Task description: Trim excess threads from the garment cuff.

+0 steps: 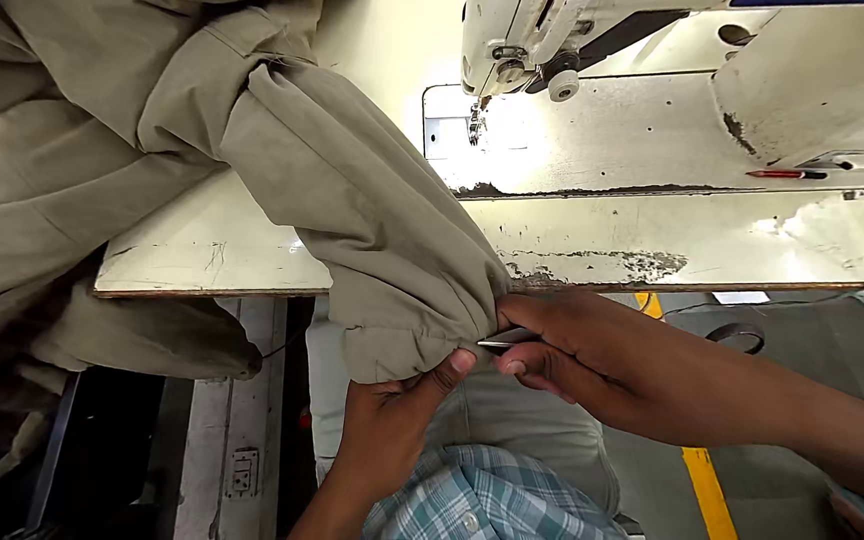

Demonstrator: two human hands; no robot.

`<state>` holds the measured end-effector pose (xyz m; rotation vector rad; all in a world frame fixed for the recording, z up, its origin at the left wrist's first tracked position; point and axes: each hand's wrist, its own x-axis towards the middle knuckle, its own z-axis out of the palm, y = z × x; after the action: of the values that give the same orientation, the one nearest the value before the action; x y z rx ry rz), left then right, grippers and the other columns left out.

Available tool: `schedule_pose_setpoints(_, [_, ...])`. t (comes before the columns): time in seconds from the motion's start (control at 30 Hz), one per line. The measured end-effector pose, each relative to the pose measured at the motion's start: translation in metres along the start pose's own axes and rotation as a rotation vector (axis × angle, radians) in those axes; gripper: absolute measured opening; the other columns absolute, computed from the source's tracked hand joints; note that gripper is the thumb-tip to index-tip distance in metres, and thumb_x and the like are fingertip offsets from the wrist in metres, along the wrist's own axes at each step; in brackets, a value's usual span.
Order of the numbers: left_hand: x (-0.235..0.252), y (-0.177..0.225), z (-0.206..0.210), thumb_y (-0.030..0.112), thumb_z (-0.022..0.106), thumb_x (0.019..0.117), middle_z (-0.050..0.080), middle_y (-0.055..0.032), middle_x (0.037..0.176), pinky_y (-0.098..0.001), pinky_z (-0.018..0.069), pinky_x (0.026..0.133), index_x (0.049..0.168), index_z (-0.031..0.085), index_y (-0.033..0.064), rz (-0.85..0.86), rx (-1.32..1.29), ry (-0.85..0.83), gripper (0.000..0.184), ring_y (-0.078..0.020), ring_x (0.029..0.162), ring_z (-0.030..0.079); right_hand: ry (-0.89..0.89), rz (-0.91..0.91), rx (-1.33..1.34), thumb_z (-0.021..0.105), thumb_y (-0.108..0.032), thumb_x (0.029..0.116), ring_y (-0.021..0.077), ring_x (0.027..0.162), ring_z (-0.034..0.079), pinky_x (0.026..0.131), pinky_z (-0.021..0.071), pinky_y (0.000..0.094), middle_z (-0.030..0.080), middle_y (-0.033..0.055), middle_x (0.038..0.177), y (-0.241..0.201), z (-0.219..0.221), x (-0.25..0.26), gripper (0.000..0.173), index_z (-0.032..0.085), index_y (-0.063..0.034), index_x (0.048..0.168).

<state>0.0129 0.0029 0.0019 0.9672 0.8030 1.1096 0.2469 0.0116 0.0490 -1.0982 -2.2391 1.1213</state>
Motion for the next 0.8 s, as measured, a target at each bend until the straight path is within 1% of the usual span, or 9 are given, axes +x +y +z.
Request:
schedule_pose_setpoints(0.2, [-0.002,-0.001,0.011,0.011,0.078,0.0896,0.075,-0.0038,0.097,-0.0265,0.0601,0.085,0.107,0.077,0.0116,-0.051,-0.142,0.063,0.017,-0.0085,0.087,0.071,0.346,0.099,0.320,0.045,-0.035,0.1102,0.0052,0.055,0.053,0.045,0.0462,0.0171,0.053,-0.0043,0.070,-0.011,-0.006,-0.007,0.025,0.057,-0.0135,0.105])
schedule_pose_setpoints(0.37, [-0.005,-0.003,0.013,0.011,0.079,0.0891,0.076,-0.0052,0.095,-0.0269,0.0607,0.084,0.104,0.077,0.0094,-0.037,-0.194,0.092,0.015,-0.0093,0.085,0.072,0.449,0.082,0.322,0.045,-0.035,0.1104,0.0042,0.057,0.054,0.048,0.0482,0.0171,0.054,-0.0055,0.071,-0.006,0.012,-0.016,0.025,0.058,-0.0139,0.106])
schedule_pose_setpoints(0.43, [-0.007,-0.005,0.012,0.011,0.079,0.0891,0.076,-0.0057,0.094,-0.0271,0.0607,0.083,0.104,0.077,0.0094,-0.036,-0.216,0.100,0.015,-0.0094,0.084,0.072,0.569,0.089,0.400,0.045,-0.035,0.1104,0.0052,0.057,0.054,0.050,0.0493,0.0183,0.054,-0.0040,0.073,0.001,0.018,-0.022,0.027,0.060,-0.0136,0.107])
schedule_pose_setpoints(0.5, [-0.010,-0.006,0.011,0.010,0.078,0.0897,0.075,-0.0059,0.094,-0.0273,0.0604,0.083,0.105,0.077,0.0090,-0.034,-0.252,0.100,0.015,-0.0095,0.084,0.072,0.770,0.127,0.514,0.045,-0.038,0.1100,0.0058,0.060,0.054,0.055,0.0516,0.0206,0.053,-0.0041,0.074,0.012,0.023,-0.030,0.029,0.061,-0.0153,0.107])
schedule_pose_setpoints(0.57, [-0.013,-0.007,0.011,0.009,0.077,0.0896,0.076,-0.0074,0.098,-0.0305,0.0611,0.088,0.106,0.076,0.0077,-0.034,-0.304,0.110,0.017,-0.0121,0.090,0.073,0.931,0.213,0.626,0.048,-0.041,0.1084,0.0080,0.071,0.060,0.067,0.0564,0.0243,0.057,-0.0037,0.082,0.027,0.038,-0.042,0.025,0.060,-0.0184,0.112])
schedule_pose_setpoints(0.63, [-0.015,-0.007,0.011,0.007,0.078,0.0885,0.077,-0.0078,0.104,-0.0354,0.0605,0.095,0.110,0.075,0.0078,-0.027,-0.334,0.114,0.021,-0.0154,0.099,0.074,0.873,0.300,0.723,0.058,-0.039,0.1041,0.0160,0.092,0.069,0.084,0.0606,0.0348,0.066,0.0009,0.100,0.046,0.064,-0.063,0.029,0.056,-0.0211,0.127])
schedule_pose_setpoints(0.7, [-0.016,-0.010,0.010,0.006,0.079,0.0873,0.076,-0.0084,0.107,-0.0384,0.0592,0.098,0.112,0.074,0.0074,-0.026,-0.358,0.101,0.025,-0.0178,0.103,0.074,0.710,0.359,0.769,0.058,-0.028,0.1032,0.0290,0.105,0.070,0.092,0.0606,0.0453,0.068,0.0113,0.113,0.056,0.091,-0.085,0.039,0.049,-0.0166,0.139])
schedule_pose_setpoints(0.73, [-0.017,-0.011,0.009,0.006,0.079,0.0871,0.076,-0.0097,0.108,-0.0398,0.0589,0.099,0.113,0.074,0.0064,-0.032,-0.376,0.099,0.026,-0.0195,0.104,0.073,0.648,0.356,0.728,0.055,-0.024,0.1051,0.0319,0.106,0.069,0.093,0.0604,0.0461,0.067,0.0143,0.115,0.056,0.097,-0.094,0.040,0.046,-0.0130,0.142])
schedule_pose_setpoints(0.8, [-0.016,-0.012,0.010,0.008,0.080,0.0867,0.075,-0.0119,0.111,-0.0425,0.0589,0.099,0.115,0.072,0.0056,-0.056,-0.416,0.098,0.030,-0.0225,0.106,0.073,0.605,0.367,0.511,0.054,-0.026,0.1067,0.0274,0.098,0.072,0.085,0.0634,0.0407,0.069,0.0103,0.113,0.052,0.090,-0.107,0.039,0.046,-0.0124,0.142])
